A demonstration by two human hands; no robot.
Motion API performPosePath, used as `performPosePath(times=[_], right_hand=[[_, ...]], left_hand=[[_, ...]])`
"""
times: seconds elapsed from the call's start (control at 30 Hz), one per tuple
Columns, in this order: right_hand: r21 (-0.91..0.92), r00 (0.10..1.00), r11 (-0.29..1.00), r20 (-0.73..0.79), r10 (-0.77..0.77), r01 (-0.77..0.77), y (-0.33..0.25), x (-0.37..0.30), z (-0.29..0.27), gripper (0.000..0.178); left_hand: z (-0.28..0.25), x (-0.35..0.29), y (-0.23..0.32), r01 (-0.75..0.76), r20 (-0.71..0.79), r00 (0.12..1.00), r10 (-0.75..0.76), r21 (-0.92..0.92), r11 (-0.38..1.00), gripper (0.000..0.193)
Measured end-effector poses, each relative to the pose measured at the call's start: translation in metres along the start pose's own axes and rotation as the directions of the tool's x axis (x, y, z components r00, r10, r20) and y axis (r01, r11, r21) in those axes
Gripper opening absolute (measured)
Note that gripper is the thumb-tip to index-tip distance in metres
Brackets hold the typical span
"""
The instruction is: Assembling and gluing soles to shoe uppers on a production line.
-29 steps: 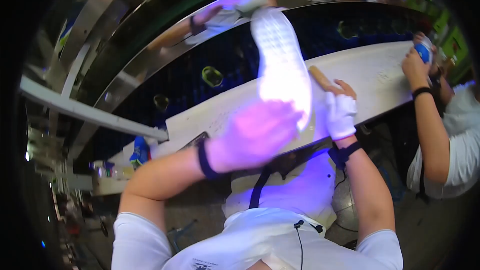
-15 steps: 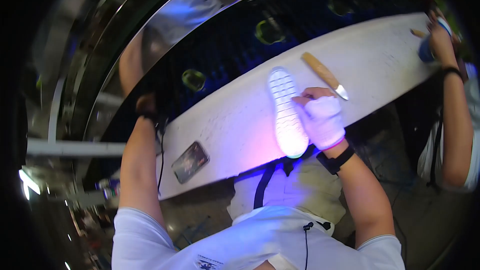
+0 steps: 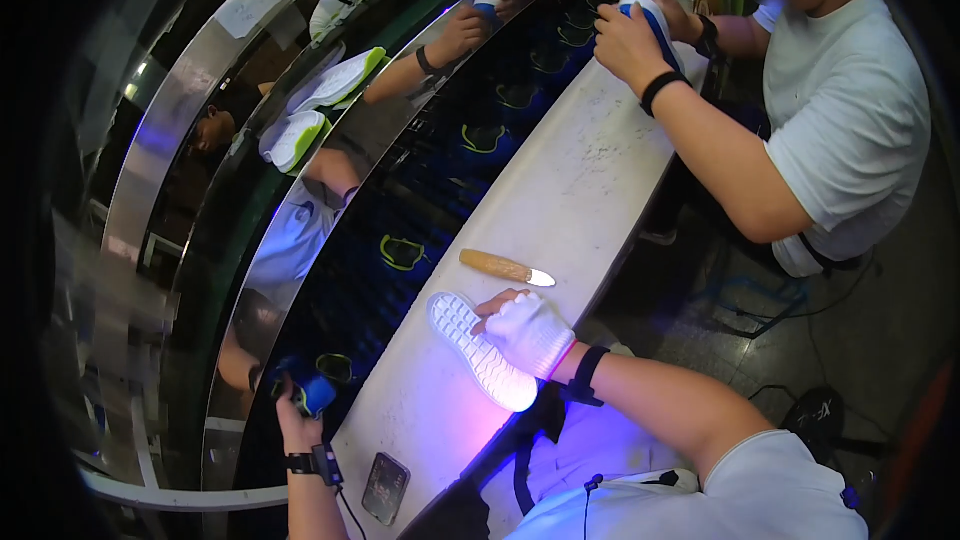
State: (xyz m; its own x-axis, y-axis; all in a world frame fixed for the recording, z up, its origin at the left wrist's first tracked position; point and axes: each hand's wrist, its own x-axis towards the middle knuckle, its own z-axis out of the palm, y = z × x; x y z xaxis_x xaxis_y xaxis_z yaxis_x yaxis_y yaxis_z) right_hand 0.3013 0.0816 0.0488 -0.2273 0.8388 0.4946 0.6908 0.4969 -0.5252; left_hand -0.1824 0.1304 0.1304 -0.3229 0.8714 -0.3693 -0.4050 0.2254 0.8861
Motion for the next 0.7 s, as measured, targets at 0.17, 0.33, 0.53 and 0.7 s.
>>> performPosePath(times=[0.17,0.33,0.53,0.7], right_hand=[[0.942,0.875,0.245,0.088,0.477,-0.228,0.031,0.005,0.071,0.017],[0.194,0.997,0.980,-0.074,-0.019,0.034,-0.021,0.016,-0.006,0.024],[0.553,0.946,0.827,0.310,-0.097,-0.097,-0.144,-0.046,-0.007,0.040],[0.490,0.660,0.516,0.721,0.213,-0.702,-0.198,-0.068,0.020,0.071]], left_hand=[[0.119,-0.107,-0.059,0.274,0.395,0.908,-0.139,-0.310,0.910,0.046],[0.133,-0.103,-0.113,0.323,0.361,0.908,-0.215,-0.274,0.906,0.038],[0.116,-0.104,-0.126,-0.288,0.063,0.953,0.297,0.498,0.818,0.036],[0.125,-0.117,-0.121,-0.245,0.033,0.962,0.271,0.544,0.802,0.035]])
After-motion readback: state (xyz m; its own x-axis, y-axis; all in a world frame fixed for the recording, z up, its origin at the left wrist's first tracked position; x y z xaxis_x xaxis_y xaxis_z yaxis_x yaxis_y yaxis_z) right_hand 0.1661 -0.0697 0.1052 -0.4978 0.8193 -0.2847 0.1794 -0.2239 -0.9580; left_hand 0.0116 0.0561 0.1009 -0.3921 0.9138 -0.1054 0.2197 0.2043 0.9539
